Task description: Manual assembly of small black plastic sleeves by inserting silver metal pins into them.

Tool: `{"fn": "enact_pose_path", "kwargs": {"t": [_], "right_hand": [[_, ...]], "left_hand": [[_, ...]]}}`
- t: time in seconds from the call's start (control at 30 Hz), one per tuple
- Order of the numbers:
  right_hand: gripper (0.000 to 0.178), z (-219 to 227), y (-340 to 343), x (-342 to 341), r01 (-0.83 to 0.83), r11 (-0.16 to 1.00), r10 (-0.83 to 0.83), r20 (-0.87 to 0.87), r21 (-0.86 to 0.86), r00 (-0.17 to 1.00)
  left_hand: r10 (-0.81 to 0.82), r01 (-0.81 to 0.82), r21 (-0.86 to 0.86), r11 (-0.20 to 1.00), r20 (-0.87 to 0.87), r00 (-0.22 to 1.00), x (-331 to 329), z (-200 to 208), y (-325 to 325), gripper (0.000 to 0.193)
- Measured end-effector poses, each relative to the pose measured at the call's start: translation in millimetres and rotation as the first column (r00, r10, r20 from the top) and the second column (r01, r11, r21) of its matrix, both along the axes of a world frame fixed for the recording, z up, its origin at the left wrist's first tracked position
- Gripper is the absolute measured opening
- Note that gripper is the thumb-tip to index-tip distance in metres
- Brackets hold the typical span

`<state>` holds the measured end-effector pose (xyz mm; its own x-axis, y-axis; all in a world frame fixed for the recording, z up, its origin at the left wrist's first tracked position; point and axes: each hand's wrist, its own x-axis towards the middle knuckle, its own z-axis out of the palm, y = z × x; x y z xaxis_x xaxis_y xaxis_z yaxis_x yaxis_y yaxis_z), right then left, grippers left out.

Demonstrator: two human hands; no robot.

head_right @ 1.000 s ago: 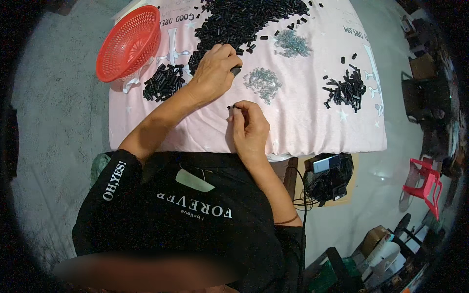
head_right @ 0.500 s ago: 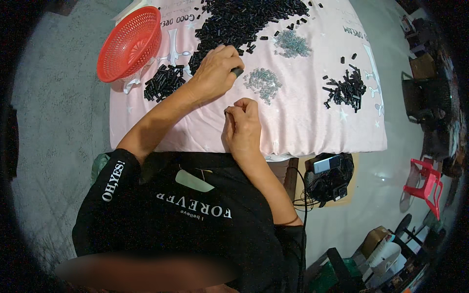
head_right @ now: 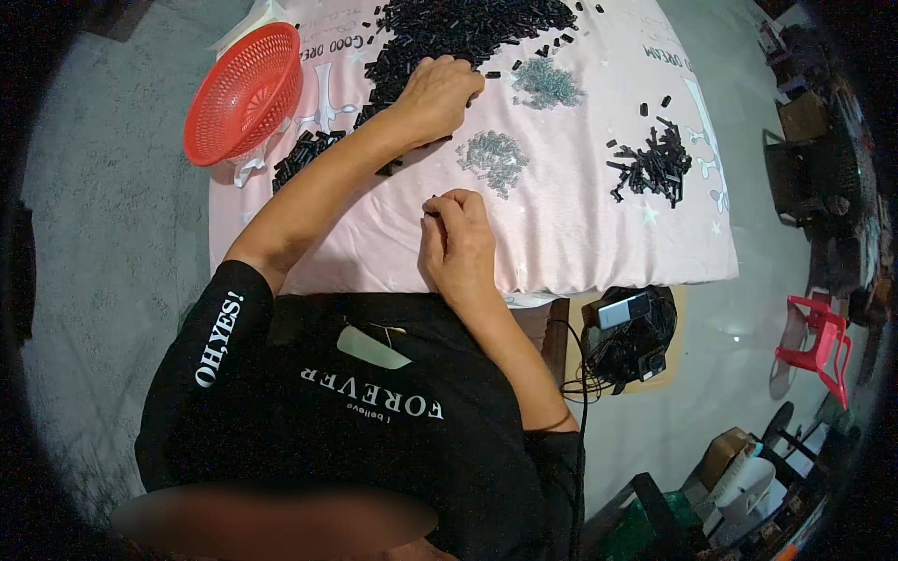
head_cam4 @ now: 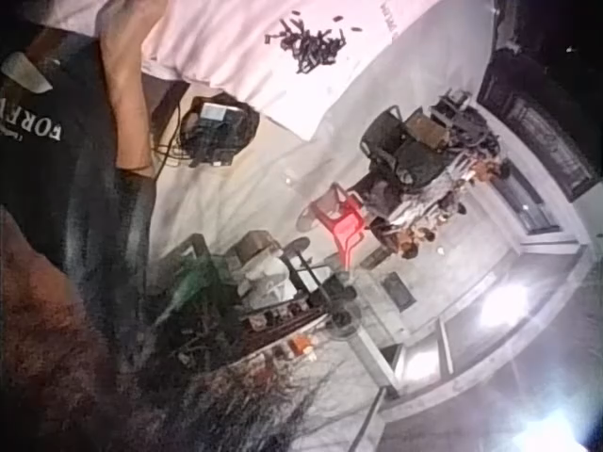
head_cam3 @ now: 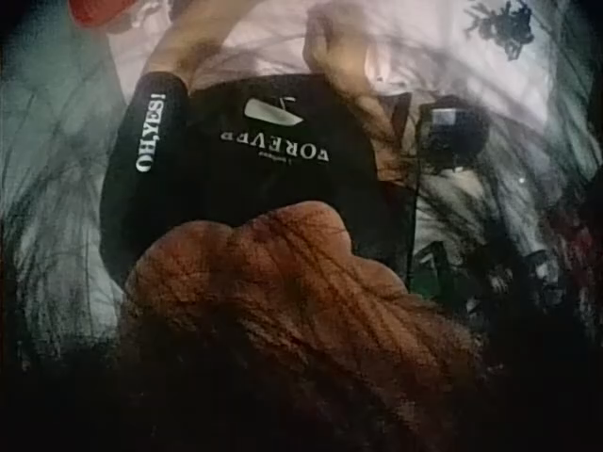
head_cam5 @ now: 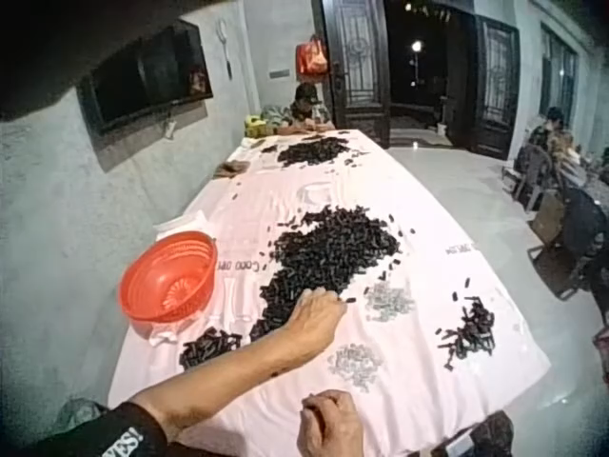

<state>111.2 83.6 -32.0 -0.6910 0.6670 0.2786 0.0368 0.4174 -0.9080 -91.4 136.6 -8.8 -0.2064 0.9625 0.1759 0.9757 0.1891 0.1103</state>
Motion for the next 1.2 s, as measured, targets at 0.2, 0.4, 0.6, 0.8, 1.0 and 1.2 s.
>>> {"fn": "enact_pose_path", "kwargs": {"t": [0.2,0.4,0.6,0.8,1.0,1.2], "right_hand": [[0.013,-4,4,2,-0.073,0.997,0.073,-0.007,0.032,0.997],[0.013,-6,3,2,-0.046,0.999,0.044,-0.079,-0.024,0.996],[0.016,-20,-1,3,-0.024,0.843,-0.120,-0.231,-0.537,0.965],[0.023,-13,4,6,-0.118,0.738,-0.146,-0.328,-0.664,0.933],[0.020,-13,8,8,-0.135,0.734,-0.150,-0.352,-0.665,0.924],[0.019,-12,8,11,-0.131,0.728,-0.138,-0.331,-0.673,0.933]], "left_hand": [[0.020,-0.019,0.047,0.999,-0.021,1.000,-3,0,-3,0.023],[-0.027,0.025,0.029,0.999,0.095,0.995,-4,1,-11,0.021],[-0.068,-0.076,0.204,0.976,0.619,0.783,21,19,-60,0.024],[-0.055,-0.129,0.102,0.986,0.945,0.323,49,15,-95,0.017],[-0.133,-0.118,0.160,0.980,0.969,0.206,56,13,-105,0.018],[-0.063,-0.073,0.086,0.994,0.960,0.272,60,10,-113,0.014]]}}
